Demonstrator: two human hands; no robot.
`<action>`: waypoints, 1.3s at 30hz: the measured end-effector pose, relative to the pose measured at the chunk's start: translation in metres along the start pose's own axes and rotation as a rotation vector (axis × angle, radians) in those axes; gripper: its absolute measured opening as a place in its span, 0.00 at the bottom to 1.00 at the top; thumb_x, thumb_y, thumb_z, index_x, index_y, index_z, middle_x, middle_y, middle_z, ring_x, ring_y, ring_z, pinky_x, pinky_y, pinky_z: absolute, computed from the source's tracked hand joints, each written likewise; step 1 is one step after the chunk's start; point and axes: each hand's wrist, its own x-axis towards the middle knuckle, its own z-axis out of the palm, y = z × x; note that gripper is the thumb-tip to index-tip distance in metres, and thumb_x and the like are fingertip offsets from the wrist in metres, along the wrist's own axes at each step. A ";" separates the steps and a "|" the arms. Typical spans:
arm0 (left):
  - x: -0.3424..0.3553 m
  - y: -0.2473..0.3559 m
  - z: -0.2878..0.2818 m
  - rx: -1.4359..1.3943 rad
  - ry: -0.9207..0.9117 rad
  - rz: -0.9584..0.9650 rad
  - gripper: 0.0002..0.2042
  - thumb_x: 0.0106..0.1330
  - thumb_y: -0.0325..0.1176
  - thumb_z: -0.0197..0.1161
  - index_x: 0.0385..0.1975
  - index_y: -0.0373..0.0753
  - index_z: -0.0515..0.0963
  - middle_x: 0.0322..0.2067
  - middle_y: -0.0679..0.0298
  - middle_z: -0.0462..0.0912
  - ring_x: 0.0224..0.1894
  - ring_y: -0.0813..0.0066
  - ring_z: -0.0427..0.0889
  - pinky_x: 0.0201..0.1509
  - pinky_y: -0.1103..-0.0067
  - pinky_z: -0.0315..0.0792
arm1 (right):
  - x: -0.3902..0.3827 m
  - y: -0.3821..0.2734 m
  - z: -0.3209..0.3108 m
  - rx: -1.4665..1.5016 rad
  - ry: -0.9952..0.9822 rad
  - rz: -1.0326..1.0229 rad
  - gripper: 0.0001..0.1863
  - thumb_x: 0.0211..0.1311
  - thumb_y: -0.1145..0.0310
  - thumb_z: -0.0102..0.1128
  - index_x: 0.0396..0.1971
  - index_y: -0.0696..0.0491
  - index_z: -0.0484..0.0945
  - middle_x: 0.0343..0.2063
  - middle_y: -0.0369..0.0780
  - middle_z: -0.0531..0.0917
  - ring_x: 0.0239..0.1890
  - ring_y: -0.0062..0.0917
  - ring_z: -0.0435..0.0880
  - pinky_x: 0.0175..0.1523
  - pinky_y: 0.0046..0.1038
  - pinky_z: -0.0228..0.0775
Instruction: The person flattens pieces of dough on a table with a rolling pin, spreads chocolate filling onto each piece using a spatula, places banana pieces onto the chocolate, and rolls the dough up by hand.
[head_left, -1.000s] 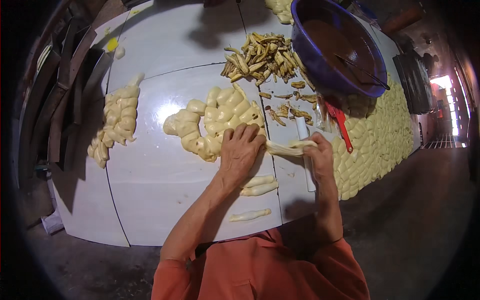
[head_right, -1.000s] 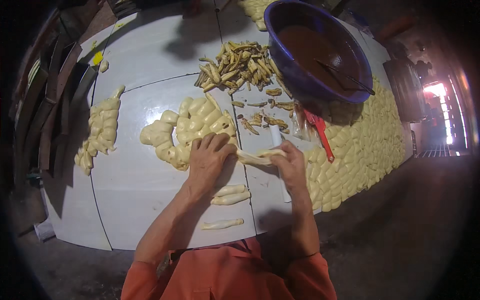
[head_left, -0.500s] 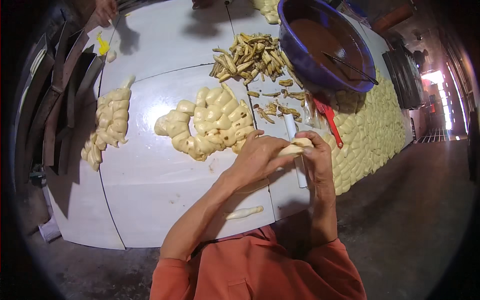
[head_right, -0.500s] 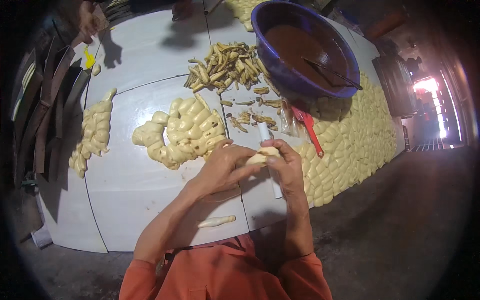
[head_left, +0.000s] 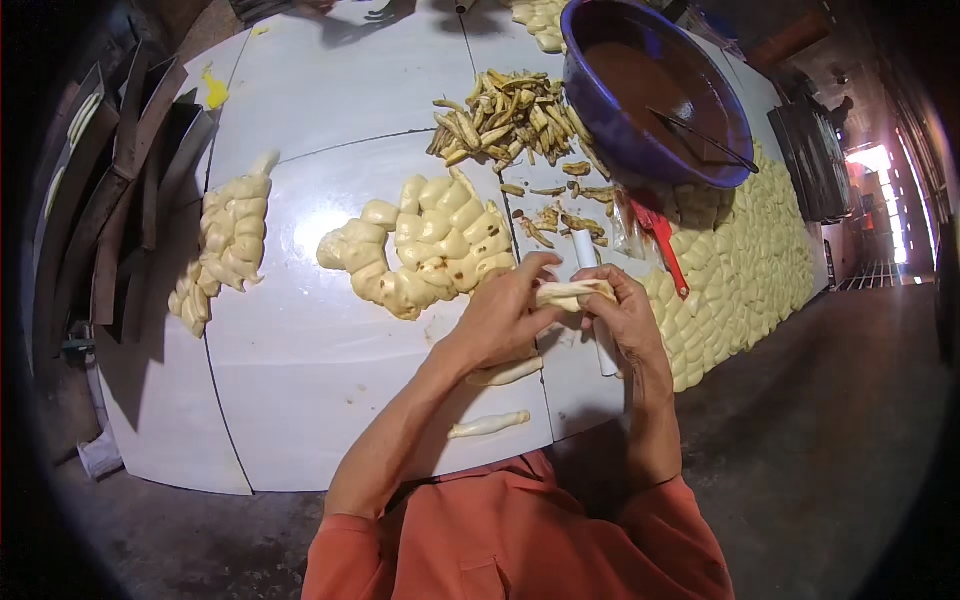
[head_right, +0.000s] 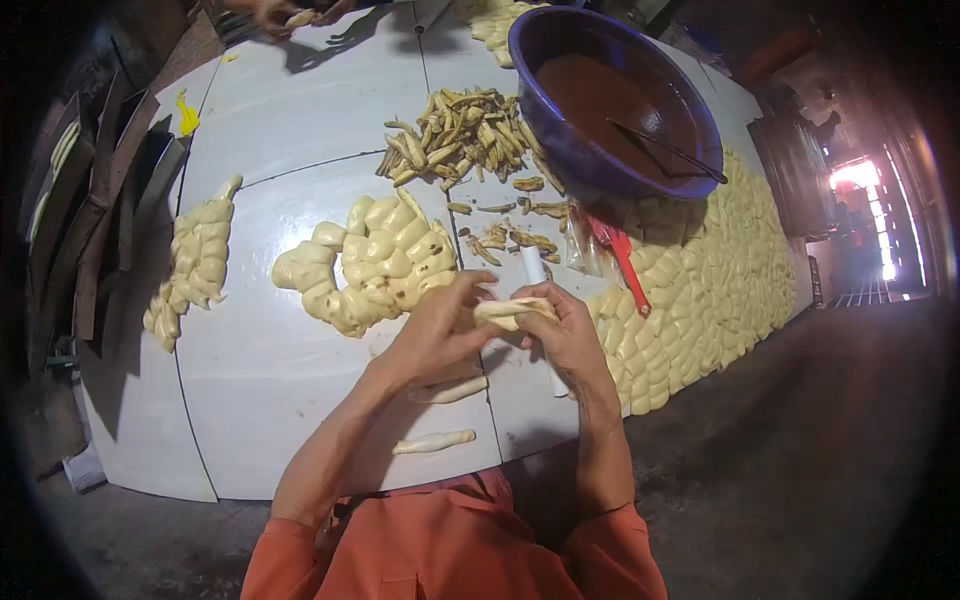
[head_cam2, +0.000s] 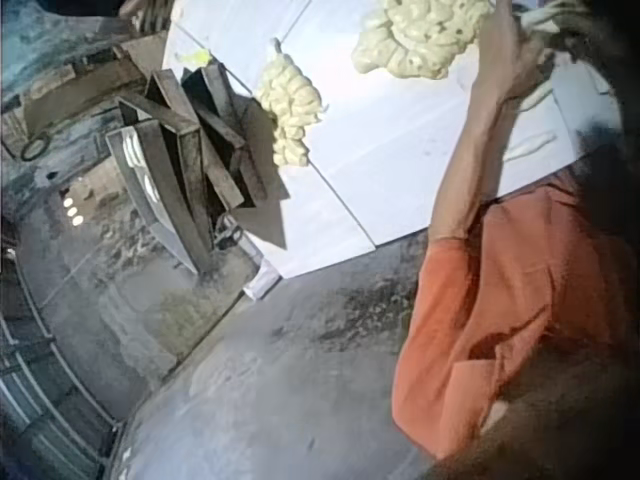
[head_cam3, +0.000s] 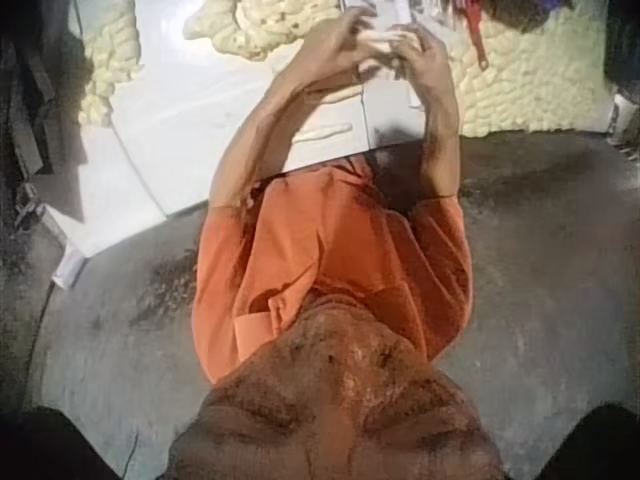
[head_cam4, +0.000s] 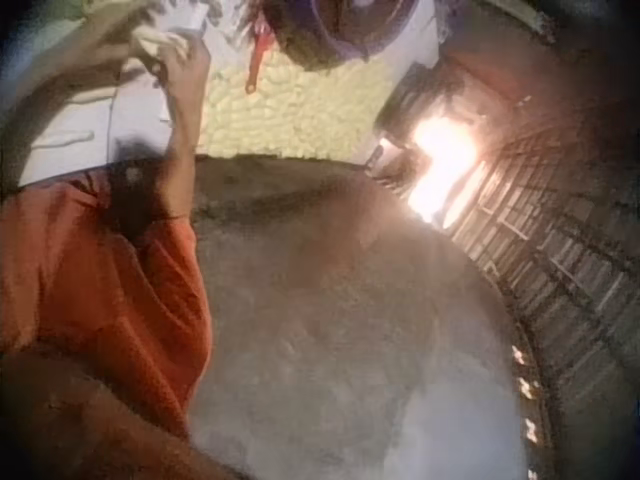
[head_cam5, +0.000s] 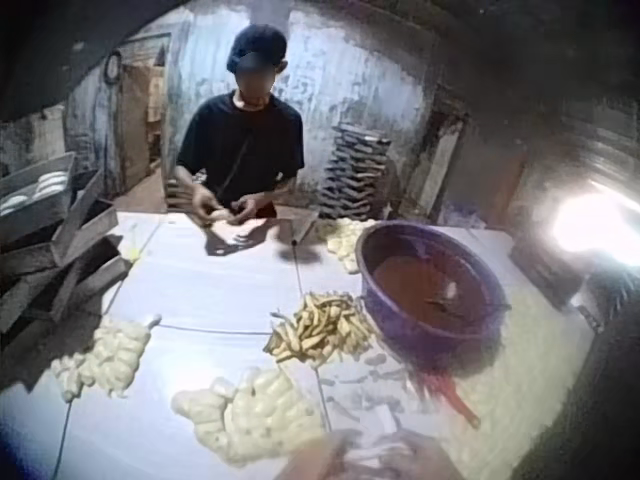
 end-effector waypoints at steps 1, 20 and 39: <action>-0.003 0.003 0.005 0.149 0.082 0.131 0.34 0.64 0.38 0.73 0.69 0.41 0.67 0.41 0.56 0.86 0.48 0.58 0.85 0.58 0.63 0.75 | -0.001 -0.001 0.001 0.050 0.017 0.035 0.15 0.66 0.73 0.68 0.51 0.58 0.81 0.39 0.35 0.85 0.40 0.15 0.82 0.48 0.20 0.77; 0.015 -0.044 0.044 0.859 0.172 0.251 0.19 0.67 0.36 0.62 0.57 0.41 0.78 0.58 0.59 0.83 0.67 0.58 0.76 0.79 0.46 0.50 | -0.022 -0.009 -0.008 0.571 -0.156 -0.216 0.17 0.50 0.75 0.72 0.41 0.58 0.81 0.32 0.41 0.86 0.32 0.24 0.84 0.40 0.26 0.79; -0.196 0.002 -0.095 -0.494 0.395 -0.570 0.18 0.68 0.32 0.73 0.54 0.31 0.84 0.39 0.63 0.90 0.39 0.83 0.84 0.42 0.83 0.78 | -0.035 0.027 0.207 -0.397 -0.140 -0.331 0.14 0.65 0.67 0.72 0.48 0.54 0.85 0.39 0.41 0.86 0.39 0.23 0.88 0.35 0.23 0.80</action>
